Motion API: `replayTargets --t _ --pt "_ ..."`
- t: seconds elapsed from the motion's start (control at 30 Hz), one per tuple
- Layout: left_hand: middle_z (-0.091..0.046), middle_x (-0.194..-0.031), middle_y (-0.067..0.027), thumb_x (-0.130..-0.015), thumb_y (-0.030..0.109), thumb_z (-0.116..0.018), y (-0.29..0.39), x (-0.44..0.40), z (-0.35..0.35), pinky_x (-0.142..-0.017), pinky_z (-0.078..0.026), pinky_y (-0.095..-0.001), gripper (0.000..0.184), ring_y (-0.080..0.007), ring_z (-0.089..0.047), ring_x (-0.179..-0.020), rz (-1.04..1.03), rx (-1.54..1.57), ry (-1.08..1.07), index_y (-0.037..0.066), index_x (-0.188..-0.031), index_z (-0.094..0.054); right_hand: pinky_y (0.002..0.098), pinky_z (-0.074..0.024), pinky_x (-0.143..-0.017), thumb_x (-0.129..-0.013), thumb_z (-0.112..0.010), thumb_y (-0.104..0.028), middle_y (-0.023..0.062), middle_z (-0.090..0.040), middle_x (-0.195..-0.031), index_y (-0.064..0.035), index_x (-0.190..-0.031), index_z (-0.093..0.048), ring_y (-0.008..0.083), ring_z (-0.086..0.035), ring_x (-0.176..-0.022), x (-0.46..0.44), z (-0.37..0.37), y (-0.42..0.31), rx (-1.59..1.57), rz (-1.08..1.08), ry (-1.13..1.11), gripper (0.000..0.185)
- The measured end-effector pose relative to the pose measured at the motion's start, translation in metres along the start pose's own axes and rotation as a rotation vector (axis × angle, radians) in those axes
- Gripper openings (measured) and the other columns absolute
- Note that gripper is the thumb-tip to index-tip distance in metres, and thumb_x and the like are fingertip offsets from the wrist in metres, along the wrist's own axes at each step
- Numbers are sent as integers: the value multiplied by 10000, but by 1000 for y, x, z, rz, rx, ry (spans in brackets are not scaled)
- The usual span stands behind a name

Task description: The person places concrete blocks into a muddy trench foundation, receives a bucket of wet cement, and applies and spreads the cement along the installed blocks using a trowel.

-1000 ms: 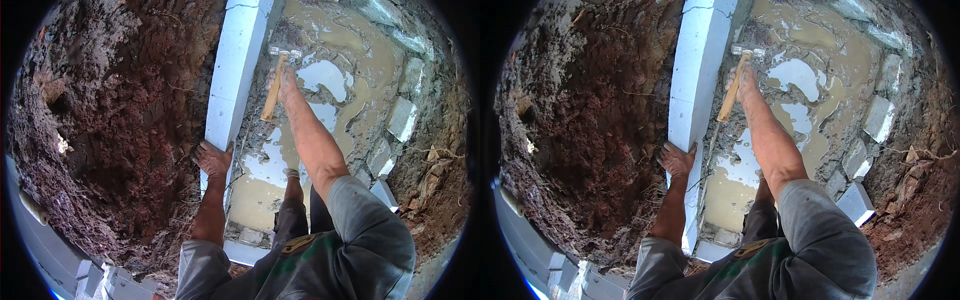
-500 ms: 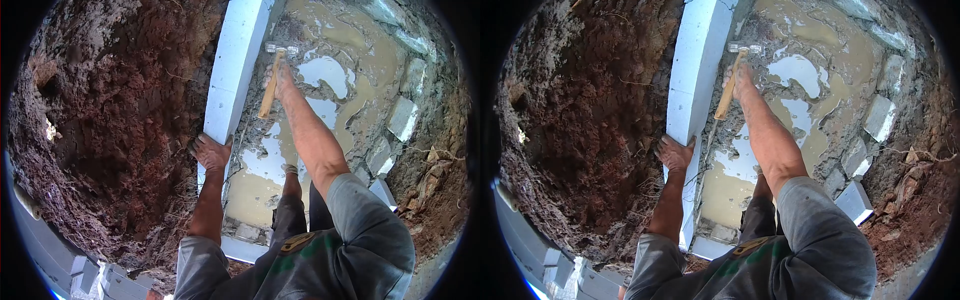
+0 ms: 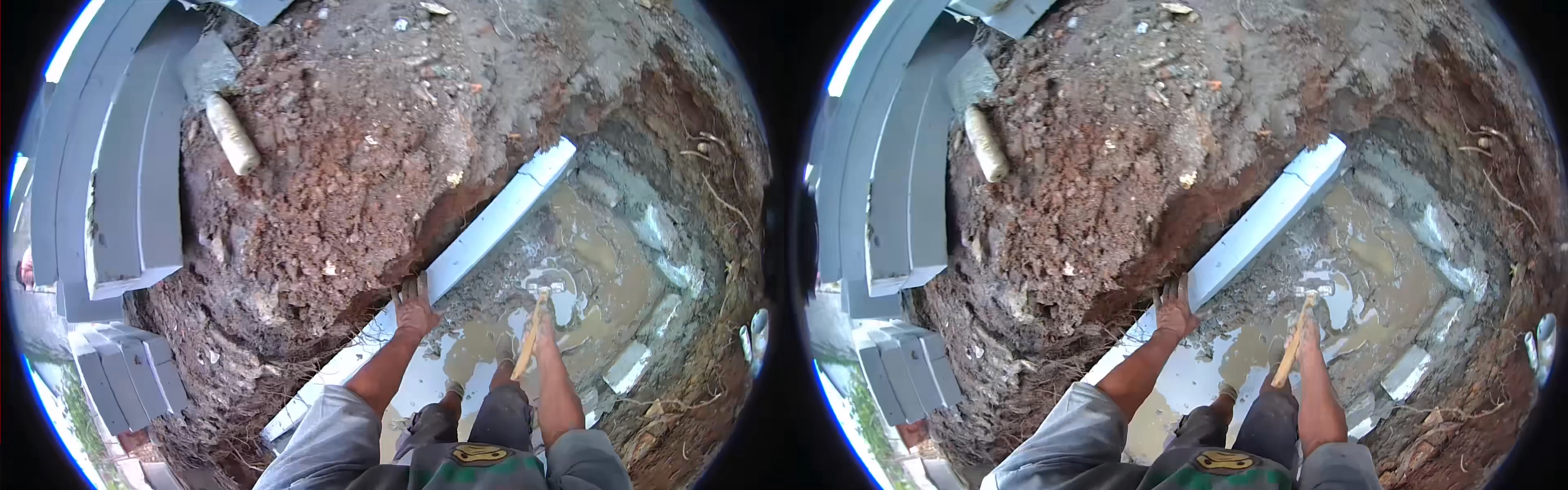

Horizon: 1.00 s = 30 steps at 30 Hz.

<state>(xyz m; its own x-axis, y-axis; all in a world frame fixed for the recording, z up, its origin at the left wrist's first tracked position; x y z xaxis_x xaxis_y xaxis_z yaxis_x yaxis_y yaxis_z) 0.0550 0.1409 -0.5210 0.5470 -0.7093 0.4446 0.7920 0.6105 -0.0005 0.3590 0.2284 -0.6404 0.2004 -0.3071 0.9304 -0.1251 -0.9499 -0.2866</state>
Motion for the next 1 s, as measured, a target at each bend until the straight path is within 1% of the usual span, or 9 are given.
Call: replayTargets --t 0.07,0.23,0.3,0.43,0.63,0.67,0.73,0.9,1.0 --pt "-339 -1393 -191 -726 487 -672 12 22 22 -1093 -168 -521 944 -333 -298 -1315 -65 121 -33 100 -1431 -177 358 -374 -329 -851 -488 -486 19 -410 -490 -148 -695 -482 187 -418 -352 37 19 -5 118 -14 8 373" --pt "-518 -1231 -181 -807 418 -620 18 80 113 -1003 -348 -452 702 -351 -486 -1156 -135 428 -19 119 -1371 -329 391 -378 -298 -858 -561 -189 42 -435 -525 -81 -804 -448 215 -447 -338 183 -33 -107 716 713 28 166" --pt "-569 -1166 -178 -811 433 -615 10 97 134 -951 -407 -428 661 -353 -531 -1099 -148 512 -60 126 -1345 -376 391 -410 -433 -810 -619 -127 89 -487 -579 -32 -807 -480 224 -500 -460 253 -89 -153 983 976 138 168" --pt "-595 -1135 -180 -815 458 -602 -21 140 159 -905 -443 -411 575 -357 -569 -1040 -95 626 26 120 -1264 -479 365 -411 -543 -801 -629 -150 104 -502 -616 -7 -794 -514 178 -467 -559 320 -201 -210 1056 1453 -35 184" --pt "-653 -1022 -177 -790 353 -676 -111 243 196 -857 -476 -331 505 -267 -635 -958 251 1091 462 29 -1162 -570 368 -413 -554 -733 -709 -220 84 -517 -614 -8 -858 -571 183 -466 -560 408 -365 -252 997 1645 -162 282" --pt "-659 -1007 -175 -788 343 -678 -133 258 183 -849 -477 -330 492 -253 -639 -948 365 1080 517 13 -1141 -580 422 -460 -644 -727 -728 -272 230 -611 -736 4 -925 -577 373 -615 -726 424 -400 -269 1031 1619 -108 372" --pt "-657 -1007 -179 -789 328 -680 -159 300 172 -820 -479 -308 487 -223 -638 -923 573 1192 626 -15 -1123 -589 438 -475 -743 -745 -694 -314 230 -641 -864 -9 -1001 -573 387 -623 -861 484 -470 -297 1125 1573 -123 416" --pt "-650 -936 -142 -817 273 -662 -168 357 136 -766 -468 -302 441 -180 -595 -835 798 1300 768 -36 -1122 -583 454 -411 -930 -810 -550 -472 222 -518 -1179 -26 -1182 -517 360 -472 -1155 576 -629 -354 1302 2041 204 582" --pt "-638 -941 -111 -825 274 -661 -154 348 127 -780 -455 -285 440 -157 -573 -853 842 1431 807 -47 -1115 -581 402 -420 -921 -803 -591 -416 225 -560 -1130 -23 -1102 -581 349 -540 -1063 590 -643 -294 1121 2156 -421 494"
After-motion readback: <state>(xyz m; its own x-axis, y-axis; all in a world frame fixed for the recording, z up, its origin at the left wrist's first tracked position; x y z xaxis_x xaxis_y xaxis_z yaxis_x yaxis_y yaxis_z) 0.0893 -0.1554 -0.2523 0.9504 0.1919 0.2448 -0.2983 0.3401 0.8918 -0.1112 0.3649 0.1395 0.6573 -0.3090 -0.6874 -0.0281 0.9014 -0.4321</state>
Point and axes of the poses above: each hand's wrist, its own x-axis away from the middle knuckle, its own z-axis out of the back of the hand, y = z × x, the point moved 8 cm from there along -x, towards the middle knuckle
